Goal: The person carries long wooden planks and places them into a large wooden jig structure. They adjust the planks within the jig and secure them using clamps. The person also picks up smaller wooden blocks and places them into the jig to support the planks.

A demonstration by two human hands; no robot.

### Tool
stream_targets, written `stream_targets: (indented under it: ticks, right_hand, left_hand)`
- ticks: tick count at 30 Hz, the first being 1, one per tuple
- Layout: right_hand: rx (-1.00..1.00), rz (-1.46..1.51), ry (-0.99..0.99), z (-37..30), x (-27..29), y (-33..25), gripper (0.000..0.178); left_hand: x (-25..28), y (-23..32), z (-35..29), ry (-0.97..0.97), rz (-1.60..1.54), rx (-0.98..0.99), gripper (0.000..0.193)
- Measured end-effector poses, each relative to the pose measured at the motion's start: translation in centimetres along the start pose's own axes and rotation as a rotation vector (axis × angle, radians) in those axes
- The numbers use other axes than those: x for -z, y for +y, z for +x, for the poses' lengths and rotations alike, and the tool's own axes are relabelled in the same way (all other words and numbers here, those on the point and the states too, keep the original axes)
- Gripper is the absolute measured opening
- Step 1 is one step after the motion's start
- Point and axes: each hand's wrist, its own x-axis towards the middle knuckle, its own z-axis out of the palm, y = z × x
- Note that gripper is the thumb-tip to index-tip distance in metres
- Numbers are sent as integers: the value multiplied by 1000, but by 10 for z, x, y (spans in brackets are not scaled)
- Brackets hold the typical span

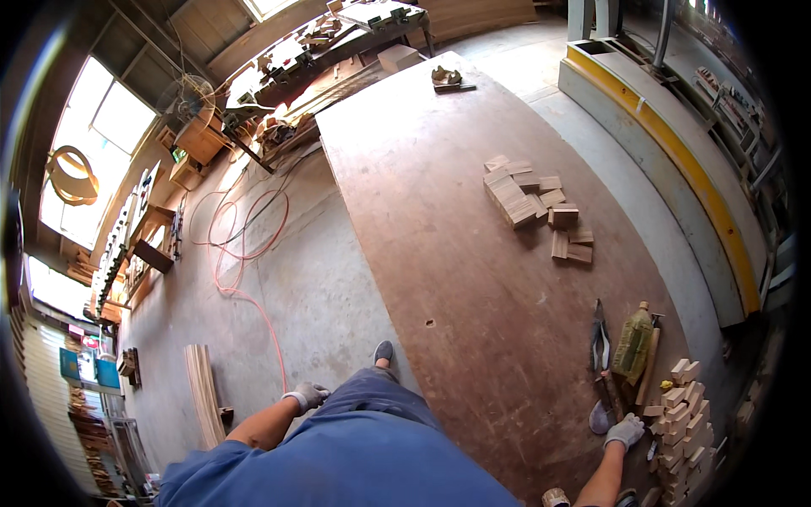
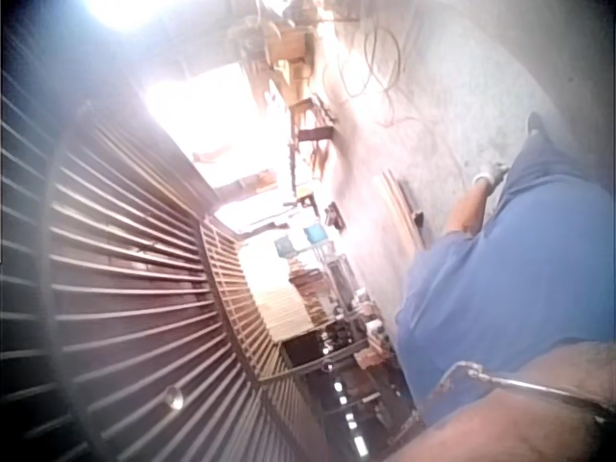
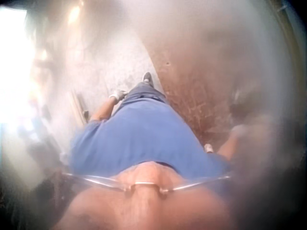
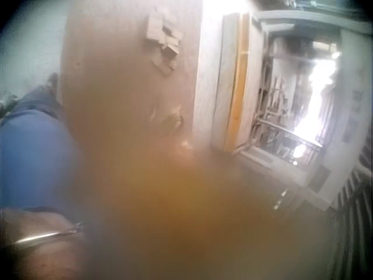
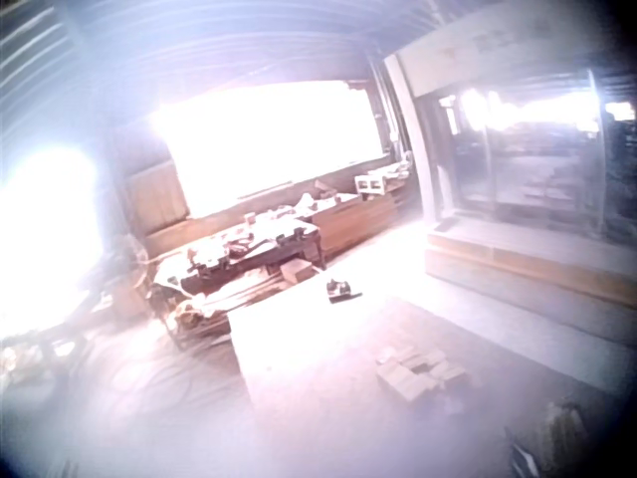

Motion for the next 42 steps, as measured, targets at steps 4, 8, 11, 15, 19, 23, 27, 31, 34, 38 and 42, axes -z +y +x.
stream_targets:
  ticks: [4,8,11,15,19,23,27,31,34,38,42]
  right_hand:
    - [-28,32,12,-32,11,-6,28]
    - [-66,168,96,-69,26,-8,42]
    - [-64,259,163,-89,47,-24,50]
    - [98,381,321,-131,75,-90,49]
    - [410,116,-27,-212,206,-229,47]
    - [766,-41,-193,-314,303,-375,51]
    - [944,-228,-407,-409,408,-496,53]
    - [1167,-462,-349,-444,445,-601,43]
    - [1384,-485,-185,-470,467,-682,35]
    - [1602,-561,-70,-495,525,-779,34]
    - [1825,-205,117,-480,556,-858,31]
  left_hand:
    - [-8,-33,47,-57,64,-32,41]
    - [-5,-63,106,-35,248,-314,43]
    - [-4,-63,133,39,230,-337,45]
    - [40,-2,112,66,25,-532,47]
    - [88,21,90,14,22,-601,49]
    - [140,31,70,50,-170,-791,44]
    - [177,31,55,326,-214,-1093,41]
    - [242,39,37,658,2,-1401,49]
    - [275,48,46,797,238,-1439,49]
    - [342,60,74,259,306,-868,41]
    - [390,45,137,227,77,-595,38]
